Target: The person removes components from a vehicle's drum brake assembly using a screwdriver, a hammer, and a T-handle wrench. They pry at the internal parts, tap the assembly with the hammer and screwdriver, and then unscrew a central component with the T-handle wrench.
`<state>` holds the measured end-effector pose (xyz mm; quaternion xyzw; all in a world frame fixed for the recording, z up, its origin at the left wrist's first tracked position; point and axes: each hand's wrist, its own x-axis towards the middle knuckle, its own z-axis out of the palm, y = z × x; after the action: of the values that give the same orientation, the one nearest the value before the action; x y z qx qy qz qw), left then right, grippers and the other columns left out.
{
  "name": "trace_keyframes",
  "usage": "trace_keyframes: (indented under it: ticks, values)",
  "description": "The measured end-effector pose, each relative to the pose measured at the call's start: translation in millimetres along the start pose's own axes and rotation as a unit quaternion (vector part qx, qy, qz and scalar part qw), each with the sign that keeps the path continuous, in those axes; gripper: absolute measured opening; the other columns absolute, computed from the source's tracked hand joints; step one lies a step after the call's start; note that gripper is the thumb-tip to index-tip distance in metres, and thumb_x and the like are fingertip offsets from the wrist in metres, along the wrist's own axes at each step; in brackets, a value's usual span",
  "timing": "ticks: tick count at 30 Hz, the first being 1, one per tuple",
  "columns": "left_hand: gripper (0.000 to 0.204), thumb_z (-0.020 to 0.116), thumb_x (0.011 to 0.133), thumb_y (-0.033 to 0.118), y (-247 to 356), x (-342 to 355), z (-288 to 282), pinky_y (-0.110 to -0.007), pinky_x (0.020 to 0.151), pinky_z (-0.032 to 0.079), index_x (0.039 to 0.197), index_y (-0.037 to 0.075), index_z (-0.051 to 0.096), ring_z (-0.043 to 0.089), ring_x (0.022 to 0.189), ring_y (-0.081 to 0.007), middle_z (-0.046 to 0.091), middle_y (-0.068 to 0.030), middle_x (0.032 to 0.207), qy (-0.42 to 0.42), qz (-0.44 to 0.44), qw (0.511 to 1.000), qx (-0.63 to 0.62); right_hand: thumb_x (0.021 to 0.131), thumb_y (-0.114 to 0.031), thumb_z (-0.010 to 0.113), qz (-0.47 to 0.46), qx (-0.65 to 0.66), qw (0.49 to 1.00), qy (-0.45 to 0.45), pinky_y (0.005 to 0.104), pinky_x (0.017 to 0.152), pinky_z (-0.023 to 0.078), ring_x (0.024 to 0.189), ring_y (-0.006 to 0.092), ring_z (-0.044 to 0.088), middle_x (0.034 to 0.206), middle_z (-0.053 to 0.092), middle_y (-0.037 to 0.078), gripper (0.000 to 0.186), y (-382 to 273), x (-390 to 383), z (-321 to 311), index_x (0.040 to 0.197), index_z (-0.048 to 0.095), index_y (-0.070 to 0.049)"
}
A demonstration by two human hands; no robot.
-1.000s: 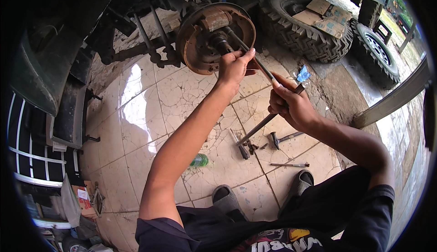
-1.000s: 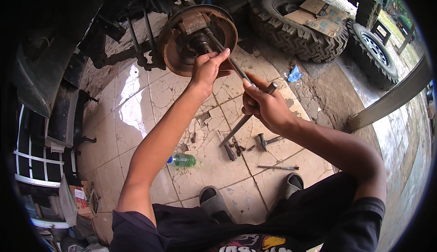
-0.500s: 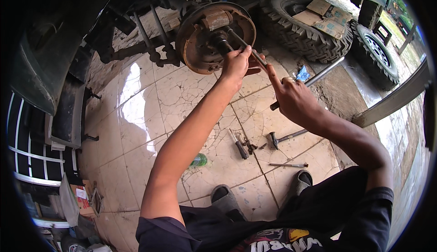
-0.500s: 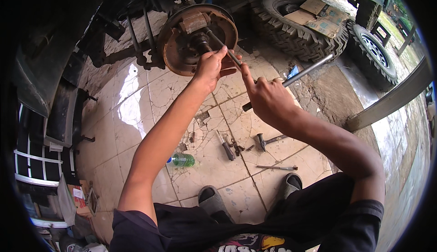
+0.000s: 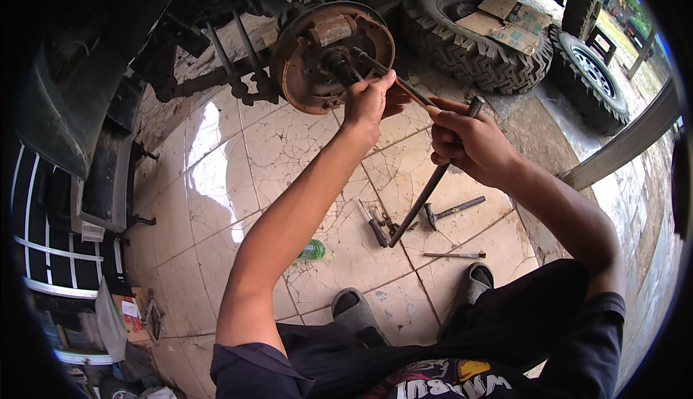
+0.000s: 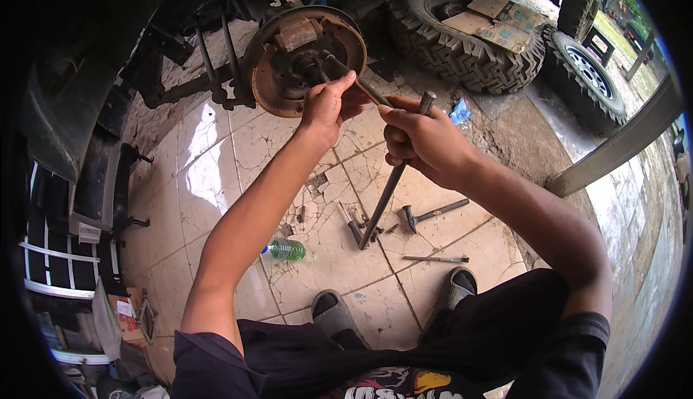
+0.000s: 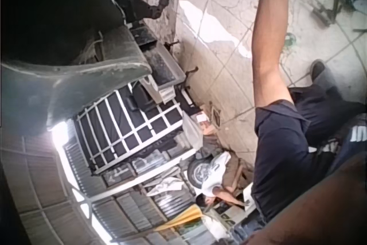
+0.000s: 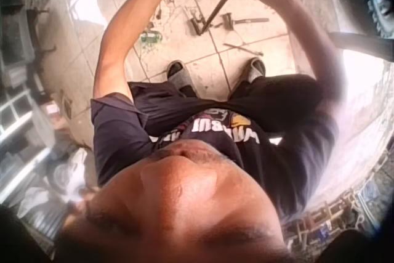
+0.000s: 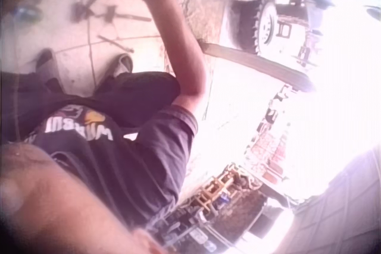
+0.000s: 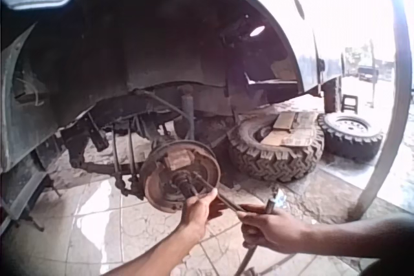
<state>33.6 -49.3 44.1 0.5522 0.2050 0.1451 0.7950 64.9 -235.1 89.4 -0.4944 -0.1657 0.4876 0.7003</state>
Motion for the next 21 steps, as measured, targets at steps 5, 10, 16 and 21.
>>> trace_keyframes:
  ticks: [5, 10, 16, 21]
  values:
    - [0.019, 0.057, 0.091, 0.029, 9.1, 1.2, -2.3, -0.027, 0.070, 0.045, 0.088, 0.012, 0.063, 0.065, 0.078, -0.0128, 0.068, -0.0019, 0.084, -0.005, 0.022, 1.000, 0.019, 0.097, -0.017, 0.048, -0.061, -0.065, 0.996, -0.005, 0.0239, 0.055, 0.031, 0.057, 0.0064, 0.030, 0.065, 0.031, -0.005, 0.019, 10.0, 2.8, 3.7, 0.112, 0.050, -0.005]
    - [0.020, 0.057, 0.091, 0.031, 4.3, 4.9, -6.4, -0.026, 0.069, 0.045, 0.087, 0.012, 0.064, 0.065, 0.077, -0.0118, 0.068, -0.0013, 0.084, 0.005, 0.025, 1.000, 0.010, 0.097, -0.016, 0.049, -0.059, -0.063, 0.996, -0.023, 0.0238, 0.054, 0.029, 0.057, 0.0062, 0.029, 0.066, 0.032, -0.005, 0.020, 16.3, 11.9, -2.6, 0.113, 0.049, -0.005]
    - [0.023, 0.057, 0.092, 0.030, -1.2, 9.4, -9.0, -0.026, 0.064, 0.046, 0.083, 0.010, 0.065, 0.066, 0.071, -0.0121, 0.069, -0.0019, 0.080, 0.014, 0.043, 0.998, 0.034, 0.097, -0.017, 0.048, -0.041, 0.105, 0.992, -0.059, 0.0262, 0.059, 0.033, 0.057, 0.0075, 0.031, 0.066, 0.032, -0.004, 0.020, 30.7, 20.2, -12.2, 0.114, 0.048, -0.007]
    - [0.025, 0.056, 0.093, 0.031, 0.8, 13.2, -17.7, -0.026, 0.061, 0.048, 0.085, 0.009, 0.064, 0.066, 0.068, -0.0132, 0.069, -0.0044, 0.078, 0.024, 0.050, 0.994, 0.096, 0.097, -0.016, 0.046, -0.037, 0.109, 0.992, -0.054, 0.0275, 0.061, 0.034, 0.057, 0.0083, 0.032, 0.066, 0.031, -0.004, 0.025, 39.5, 23.4, 1.1, 0.121, 0.044, -0.008]
